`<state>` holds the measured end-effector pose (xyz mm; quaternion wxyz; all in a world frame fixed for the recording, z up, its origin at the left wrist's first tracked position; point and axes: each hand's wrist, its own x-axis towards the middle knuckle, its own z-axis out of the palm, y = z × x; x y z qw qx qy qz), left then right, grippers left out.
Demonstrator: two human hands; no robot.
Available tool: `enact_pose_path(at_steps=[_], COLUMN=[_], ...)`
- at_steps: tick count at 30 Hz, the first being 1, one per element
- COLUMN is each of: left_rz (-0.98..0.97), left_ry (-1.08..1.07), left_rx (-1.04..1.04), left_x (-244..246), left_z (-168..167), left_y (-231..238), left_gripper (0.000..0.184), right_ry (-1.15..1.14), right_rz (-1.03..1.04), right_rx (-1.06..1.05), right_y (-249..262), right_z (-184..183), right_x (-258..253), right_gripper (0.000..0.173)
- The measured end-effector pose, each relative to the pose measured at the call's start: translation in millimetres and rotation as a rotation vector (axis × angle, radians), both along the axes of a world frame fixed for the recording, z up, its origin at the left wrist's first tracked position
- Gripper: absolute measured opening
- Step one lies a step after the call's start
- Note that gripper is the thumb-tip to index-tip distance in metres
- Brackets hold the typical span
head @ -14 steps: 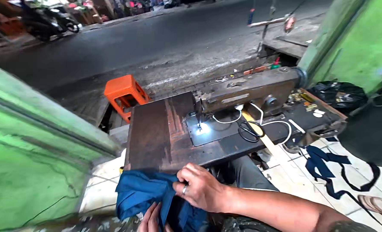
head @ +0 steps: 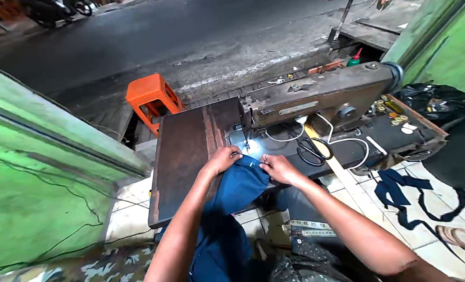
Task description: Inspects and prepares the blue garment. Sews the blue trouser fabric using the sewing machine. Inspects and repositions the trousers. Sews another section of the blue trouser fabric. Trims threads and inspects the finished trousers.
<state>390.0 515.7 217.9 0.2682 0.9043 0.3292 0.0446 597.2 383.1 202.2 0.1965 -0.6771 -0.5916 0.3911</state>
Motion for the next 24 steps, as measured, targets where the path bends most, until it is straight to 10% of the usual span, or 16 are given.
enact_pose_path(at_steps=[8, 15, 22, 24], left_rz=[-0.114, -0.18, -0.236, -0.251], left_ry=[0.169, 0.071, 0.506, 0.498], left_rx=[-0.293, 0.09, -0.028, -0.13], left_x=[21, 28, 37, 40], left_z=[6, -11, 20, 27], left_y=[38, 34, 7, 12], left_gripper=[0.023, 0.012, 0.095, 0.086], right_ry=[-0.002, -0.282, -0.365, -0.366], right_rz=[0.049, 0.0, 0.009, 0.019], right_rx=[0.0, 0.178, 0.228, 0.205], right_y=[37, 34, 31, 32], right_z=[-7, -17, -24, -22], right_x=[1, -15, -17, -17], right_gripper=[0.037, 0.031, 0.034, 0.033])
